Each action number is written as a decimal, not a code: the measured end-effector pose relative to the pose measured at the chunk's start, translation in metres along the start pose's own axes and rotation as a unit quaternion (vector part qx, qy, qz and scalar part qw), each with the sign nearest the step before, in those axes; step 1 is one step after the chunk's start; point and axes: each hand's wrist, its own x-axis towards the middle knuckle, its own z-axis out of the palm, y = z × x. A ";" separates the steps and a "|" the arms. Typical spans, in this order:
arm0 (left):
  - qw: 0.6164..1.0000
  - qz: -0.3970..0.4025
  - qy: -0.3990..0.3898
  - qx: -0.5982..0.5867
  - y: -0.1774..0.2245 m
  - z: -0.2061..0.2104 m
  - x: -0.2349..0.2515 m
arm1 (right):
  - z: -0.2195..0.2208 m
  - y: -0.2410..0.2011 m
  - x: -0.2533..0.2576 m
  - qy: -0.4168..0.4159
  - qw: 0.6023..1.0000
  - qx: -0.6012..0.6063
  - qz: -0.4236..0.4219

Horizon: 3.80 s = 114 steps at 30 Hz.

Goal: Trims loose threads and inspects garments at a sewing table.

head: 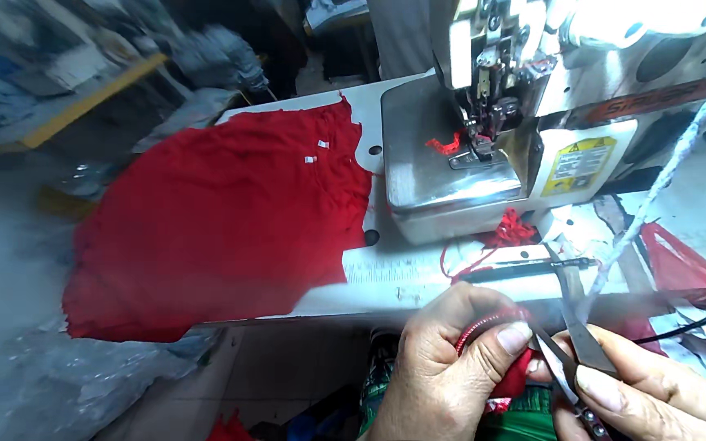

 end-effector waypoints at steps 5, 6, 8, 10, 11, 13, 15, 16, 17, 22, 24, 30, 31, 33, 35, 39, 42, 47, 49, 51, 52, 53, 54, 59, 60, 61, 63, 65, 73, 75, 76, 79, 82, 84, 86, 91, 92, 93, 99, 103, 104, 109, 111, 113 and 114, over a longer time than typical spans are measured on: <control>0.996 -0.046 -0.015 -0.078 0.001 0.001 0.001 | 0.004 0.009 -0.001 0.023 0.999 -0.004 -0.031; 0.993 -0.060 -0.019 -0.099 0.002 0.001 0.001 | 0.004 0.011 -0.001 0.028 0.998 -0.019 -0.047; 0.986 -0.083 -0.027 -0.142 0.004 0.002 0.001 | 0.005 0.019 -0.002 0.030 0.995 -0.042 -0.089; 0.975 -0.103 -0.034 -0.195 0.004 0.004 0.000 | 0.006 0.025 -0.003 0.031 0.991 -0.042 -0.125; 0.969 -0.113 -0.035 -0.217 0.004 0.005 0.000 | 0.006 0.028 -0.003 0.033 0.990 -0.030 -0.133; 0.963 -0.122 -0.032 -0.240 0.003 0.007 -0.001 | 0.008 0.030 -0.003 0.039 0.990 -0.012 -0.138; 0.967 -0.117 -0.015 -0.226 0.002 0.008 -0.001 | 0.006 0.026 -0.003 0.039 0.991 -0.025 -0.123; 0.971 -0.113 -0.006 -0.208 0.001 0.008 -0.002 | 0.005 0.022 -0.004 0.037 0.993 -0.045 -0.103; 0.976 -0.109 0.001 -0.188 0.000 0.007 -0.003 | 0.004 0.016 -0.004 0.036 0.994 -0.070 -0.079; 0.985 -0.104 0.018 -0.135 -0.003 0.007 -0.004 | -0.002 0.004 -0.009 0.016 0.992 -0.125 -0.028; 0.987 -0.097 0.023 -0.125 -0.003 0.008 -0.005 | -0.002 0.004 -0.010 0.021 0.992 -0.124 -0.030; 0.991 -0.075 0.023 -0.113 -0.003 0.008 -0.004 | -0.002 0.004 -0.013 0.032 0.987 -0.147 -0.061; 0.991 -0.072 0.020 -0.113 -0.003 0.008 -0.004 | -0.002 0.004 -0.013 0.031 0.986 -0.152 -0.062; 0.991 -0.070 0.016 -0.109 -0.003 0.008 -0.005 | -0.002 0.003 -0.013 0.028 0.984 -0.161 -0.063; 0.994 -0.063 0.011 -0.091 -0.002 0.007 -0.005 | -0.001 0.002 -0.012 0.028 0.984 -0.164 -0.058; 0.996 -0.047 0.007 -0.078 -0.003 0.006 -0.006 | -0.002 0.002 -0.011 0.024 0.985 -0.163 -0.053; 0.996 -0.044 0.007 -0.078 -0.003 0.006 -0.006 | -0.002 0.002 -0.011 0.025 0.984 -0.168 -0.051; 0.998 -0.039 0.010 -0.047 -0.004 0.006 -0.006 | -0.003 0.001 -0.011 0.023 0.984 -0.173 -0.045; 0.999 -0.021 0.006 -0.027 -0.005 0.005 -0.006 | -0.003 0.001 -0.011 0.024 0.984 -0.171 -0.037; 1.000 0.002 0.002 -0.009 -0.008 0.003 -0.006 | -0.002 0.000 -0.011 0.028 0.986 -0.160 -0.030; 1.000 0.012 0.000 -0.002 -0.009 0.003 -0.006 | -0.002 0.000 -0.010 0.031 0.988 -0.151 -0.028; 1.000 0.021 -0.001 0.003 -0.010 0.003 -0.006 | -0.002 0.000 -0.010 0.035 0.989 -0.143 -0.029; 1.000 0.026 -0.001 0.008 -0.011 0.002 -0.006 | -0.002 0.001 -0.010 0.037 0.990 -0.133 -0.036; 1.000 -0.009 0.009 -0.006 -0.011 0.002 -0.007 | -0.006 0.002 -0.012 0.035 0.986 -0.143 -0.075; 1.000 -0.011 0.009 -0.012 -0.011 0.002 -0.007 | -0.006 0.001 -0.012 0.030 0.986 -0.150 -0.071; 1.000 -0.009 0.006 -0.017 -0.011 0.002 -0.006 | -0.006 0.001 -0.012 0.023 0.985 -0.157 -0.067; 1.000 -0.003 0.000 -0.023 -0.011 0.002 -0.006 | -0.006 0.001 -0.012 0.014 0.983 -0.171 -0.058; 1.000 -0.003 0.000 -0.027 -0.010 0.002 -0.005 | -0.006 0.001 -0.011 0.015 0.982 -0.182 -0.049; 1.000 0.001 0.000 -0.019 -0.011 0.003 -0.005 | -0.008 0.000 -0.011 0.008 0.982 -0.186 -0.033; 1.000 0.000 0.000 -0.017 -0.010 0.002 -0.005 | -0.008 0.000 -0.011 0.008 0.982 -0.187 -0.030; 1.000 -0.001 0.000 -0.017 -0.010 0.002 -0.005 | -0.008 -0.001 -0.011 0.008 0.982 -0.188 -0.030; 1.000 0.002 0.001 -0.002 -0.010 0.002 -0.005 | -0.007 -0.001 -0.011 0.006 0.980 -0.198 -0.028; 1.000 0.005 0.003 0.006 -0.010 0.001 -0.005 | -0.007 0.000 -0.010 0.009 0.980 -0.199 -0.027; 1.000 0.009 0.006 0.012 -0.011 0.001 -0.005 | -0.006 0.001 -0.010 0.010 0.982 -0.188 -0.026; 1.000 0.018 0.008 0.018 -0.012 0.001 -0.005 | -0.006 0.001 -0.010 0.009 0.985 -0.174 -0.023; 0.999 0.028 0.004 0.029 -0.012 0.000 -0.006 | -0.006 0.002 -0.009 0.012 0.986 -0.166 -0.024; 0.999 0.028 0.003 0.028 -0.012 0.000 -0.006 | -0.006 0.002 -0.009 0.013 0.986 -0.167 -0.023; 0.999 0.027 0.003 0.027 -0.012 0.000 -0.006 | -0.006 0.003 -0.009 0.013 0.986 -0.166 -0.024; 1.000 0.003 0.007 0.010 -0.010 0.001 -0.007 | -0.005 0.007 -0.010 0.023 0.972 -0.225 -0.067; 0.999 -0.042 0.023 -0.013 -0.004 0.003 -0.008 | -0.004 0.018 -0.011 0.050 0.950 -0.280 -0.129; 0.999 -0.041 0.025 -0.013 -0.003 0.004 -0.007 | -0.003 0.022 -0.011 0.057 0.945 -0.289 -0.145; 0.999 -0.023 0.032 -0.004 -0.004 0.007 -0.008 | -0.003 0.034 -0.012 0.069 0.942 -0.270 -0.185; 1.000 -0.010 0.026 0.000 -0.007 0.008 -0.008 | -0.003 0.031 -0.011 0.068 0.952 -0.250 -0.162; 1.000 0.010 0.013 0.019 -0.009 0.007 -0.008 | -0.005 0.023 -0.011 0.054 0.961 -0.243 -0.117; 0.999 0.015 0.005 0.028 -0.010 0.006 -0.008 | -0.006 0.018 -0.011 0.044 0.965 -0.240 -0.097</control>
